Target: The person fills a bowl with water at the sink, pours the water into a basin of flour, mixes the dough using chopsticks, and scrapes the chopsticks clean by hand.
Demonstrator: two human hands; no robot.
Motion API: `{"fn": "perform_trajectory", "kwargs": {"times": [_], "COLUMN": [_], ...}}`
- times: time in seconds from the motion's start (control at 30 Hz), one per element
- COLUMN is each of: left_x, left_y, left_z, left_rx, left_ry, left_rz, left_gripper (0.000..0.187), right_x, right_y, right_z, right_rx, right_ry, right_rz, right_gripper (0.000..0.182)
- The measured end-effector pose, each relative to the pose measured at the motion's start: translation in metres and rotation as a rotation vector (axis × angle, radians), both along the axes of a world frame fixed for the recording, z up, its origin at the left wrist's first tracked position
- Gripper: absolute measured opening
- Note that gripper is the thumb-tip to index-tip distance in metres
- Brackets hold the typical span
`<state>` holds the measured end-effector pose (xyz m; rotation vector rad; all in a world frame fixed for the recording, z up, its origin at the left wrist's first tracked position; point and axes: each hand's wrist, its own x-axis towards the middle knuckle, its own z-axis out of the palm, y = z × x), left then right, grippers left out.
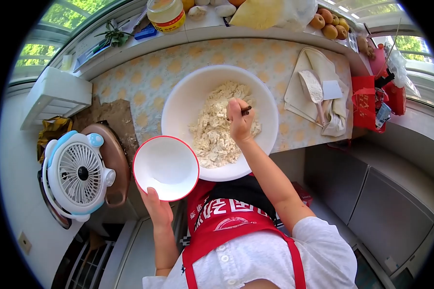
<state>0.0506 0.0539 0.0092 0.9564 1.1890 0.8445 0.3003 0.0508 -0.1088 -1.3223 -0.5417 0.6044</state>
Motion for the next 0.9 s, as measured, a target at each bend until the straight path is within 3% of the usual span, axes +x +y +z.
{"fn": "perform_trajectory", "kwargs": {"times": [0.07, 0.13, 0.27, 0.43, 0.63, 0.8, 0.9], "left_x": [0.005, 0.007, 0.011, 0.017, 0.018, 0.019, 0.016], "left_y": [-0.002, -0.007, -0.018, -0.030, -0.036, -0.039, -0.045], "left_z": [0.001, 0.004, 0.006, 0.002, -0.006, -0.008, -0.005], "left_rx": [-0.005, -0.028, 0.001, -0.010, -0.005, -0.018, 0.012], "left_ry": [0.000, 0.001, 0.031, -0.001, -0.019, 0.018, 0.036], "left_rz": [0.000, 0.039, 0.075, 0.087, 0.098, 0.141, 0.139], "left_gripper": [0.069, 0.066, 0.065, 0.067, 0.070, 0.071, 0.070], "right_x": [0.006, 0.016, 0.064, 0.122, 0.056, 0.011, 0.019], "right_y": [0.027, 0.058, 0.079, 0.006, -0.100, -0.047, 0.001], "right_z": [0.010, 0.008, 0.016, 0.019, 0.005, 0.007, 0.007], "right_rx": [0.127, 0.240, 0.272, 0.191, 0.170, 0.038, 0.217], "right_ry": [0.273, 0.344, 0.187, 0.207, 0.310, 0.370, 0.530], "right_rz": [-0.032, 0.011, 0.207, 0.190, 0.146, 0.117, 0.117], "right_gripper": [0.039, 0.038, 0.038, 0.041, 0.039, 0.041, 0.041]}}
